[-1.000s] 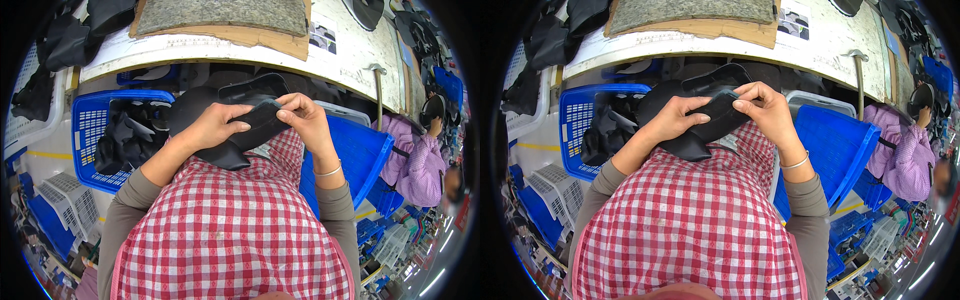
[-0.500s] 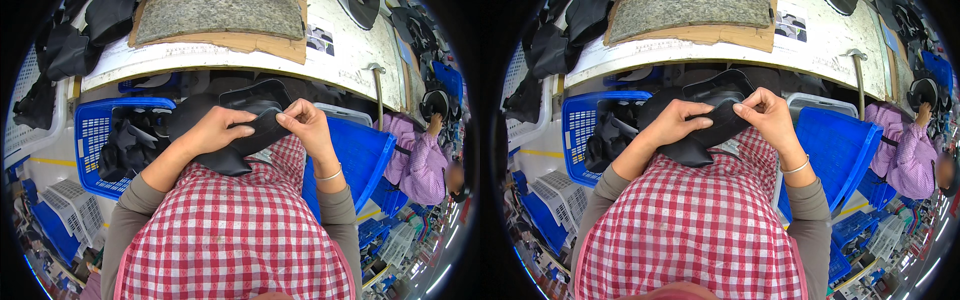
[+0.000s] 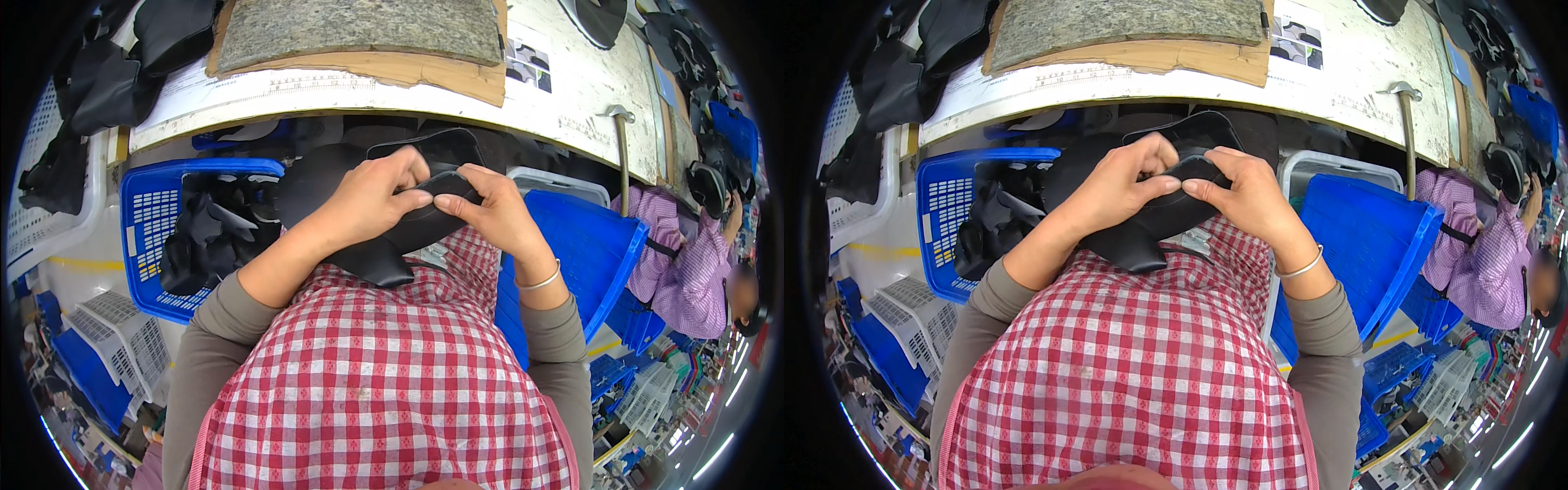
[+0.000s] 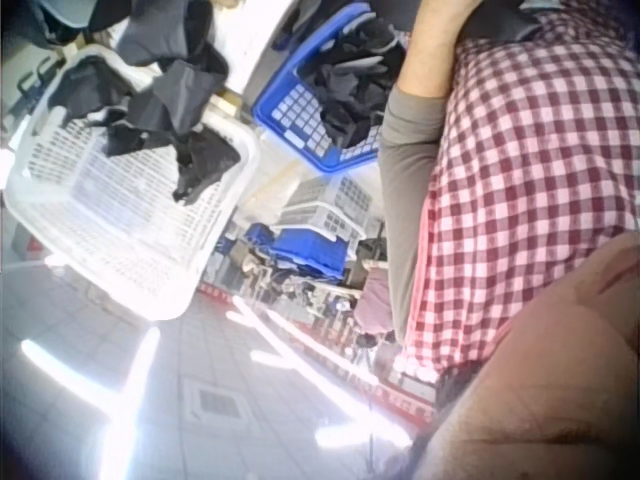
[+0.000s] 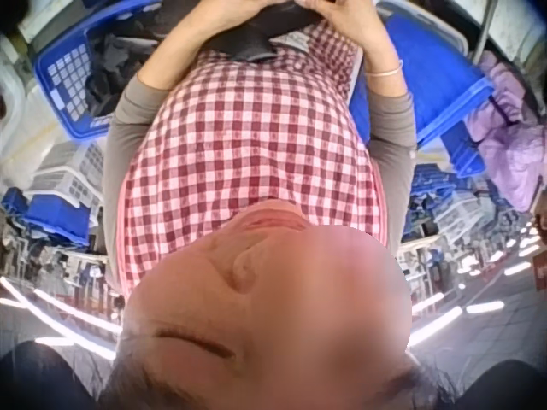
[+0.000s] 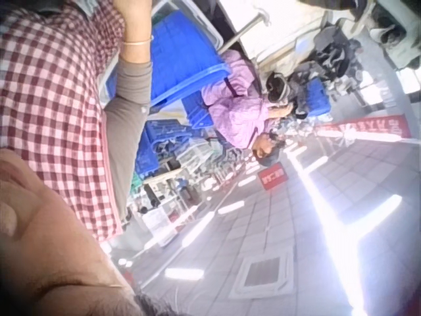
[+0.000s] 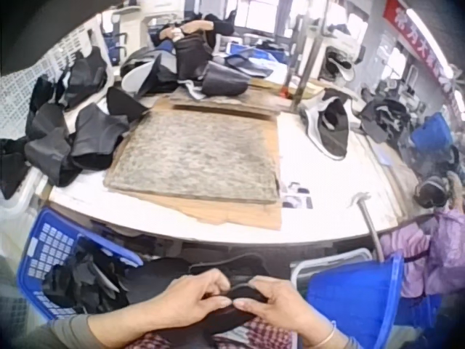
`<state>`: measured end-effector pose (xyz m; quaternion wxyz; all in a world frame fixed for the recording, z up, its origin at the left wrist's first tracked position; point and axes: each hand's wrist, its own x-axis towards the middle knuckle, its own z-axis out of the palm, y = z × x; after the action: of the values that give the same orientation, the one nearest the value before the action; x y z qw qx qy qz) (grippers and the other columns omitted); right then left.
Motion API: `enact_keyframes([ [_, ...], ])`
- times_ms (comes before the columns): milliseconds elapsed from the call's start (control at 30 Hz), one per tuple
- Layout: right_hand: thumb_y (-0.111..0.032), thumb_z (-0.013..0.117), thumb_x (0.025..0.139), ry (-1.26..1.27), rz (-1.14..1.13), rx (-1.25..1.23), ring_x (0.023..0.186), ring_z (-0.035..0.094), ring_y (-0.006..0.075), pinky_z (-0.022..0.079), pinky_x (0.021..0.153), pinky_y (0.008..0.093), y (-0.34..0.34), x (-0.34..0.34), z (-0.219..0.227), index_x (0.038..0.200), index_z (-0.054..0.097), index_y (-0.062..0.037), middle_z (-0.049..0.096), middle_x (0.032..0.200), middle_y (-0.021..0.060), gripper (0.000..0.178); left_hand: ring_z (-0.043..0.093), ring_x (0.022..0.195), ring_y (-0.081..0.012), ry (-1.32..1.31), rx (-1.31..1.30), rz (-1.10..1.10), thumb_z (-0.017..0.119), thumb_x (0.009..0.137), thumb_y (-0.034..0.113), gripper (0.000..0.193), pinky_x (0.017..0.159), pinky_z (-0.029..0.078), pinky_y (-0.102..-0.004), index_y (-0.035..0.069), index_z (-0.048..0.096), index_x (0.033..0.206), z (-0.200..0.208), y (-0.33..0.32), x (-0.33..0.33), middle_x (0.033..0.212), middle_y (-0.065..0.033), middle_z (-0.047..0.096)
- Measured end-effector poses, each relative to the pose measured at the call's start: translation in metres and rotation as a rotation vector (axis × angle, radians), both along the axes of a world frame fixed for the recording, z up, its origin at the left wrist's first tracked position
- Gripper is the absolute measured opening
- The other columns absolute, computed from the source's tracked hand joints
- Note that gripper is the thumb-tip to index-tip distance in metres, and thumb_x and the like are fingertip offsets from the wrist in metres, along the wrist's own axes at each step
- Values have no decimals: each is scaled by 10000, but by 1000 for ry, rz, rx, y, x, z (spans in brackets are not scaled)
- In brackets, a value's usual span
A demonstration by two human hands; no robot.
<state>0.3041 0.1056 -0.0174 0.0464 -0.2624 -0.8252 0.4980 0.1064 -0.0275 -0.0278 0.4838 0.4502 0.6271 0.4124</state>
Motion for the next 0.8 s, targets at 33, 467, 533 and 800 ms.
enact_keyframes([
  [33, -216, 822, 896, -58, -36, -55, 809, 619, 177, 523, 754, 316, 1, -1, 0, 1064, 713, 35, 683, 919, 101, 322, 585, 747, -196, 191, 140, -65, 776, 883, 141, 190, 691, 449, -334, 20, 687, 1000, -5, -2, -6, 843, -86, 624],
  [467, -157, 826, 895, 74, -153, -554, 897, 641, 75, 533, 852, 274, 12, 23, -31, 1096, 757, -8, 745, 953, 4, 259, 604, 834, -68, -532, 21, -25, 798, 898, 82, 167, 826, 478, -238, 1, 727, 1026, -37, -39, -9, 884, 24, 650],
  [533, -176, 822, 897, -18, -211, -602, 927, 656, 82, 531, 891, 273, 11, 26, -32, 1143, 754, -18, 759, 998, 12, 300, 598, 815, -65, -357, 14, -29, 790, 890, 63, 193, 808, 478, -235, 6, 722, 1062, -38, -42, -10, 834, 31, 648],
  [800, -141, 859, 856, -11, -31, -517, 911, 660, 95, 553, 858, 283, 12, 20, -22, 1119, 764, 38, 759, 986, 38, 332, 604, 1024, -197, -130, 185, -114, 851, 830, 159, 420, 953, 468, -309, 9, 708, 1196, -70, -52, -16, 1071, -88, 619],
])
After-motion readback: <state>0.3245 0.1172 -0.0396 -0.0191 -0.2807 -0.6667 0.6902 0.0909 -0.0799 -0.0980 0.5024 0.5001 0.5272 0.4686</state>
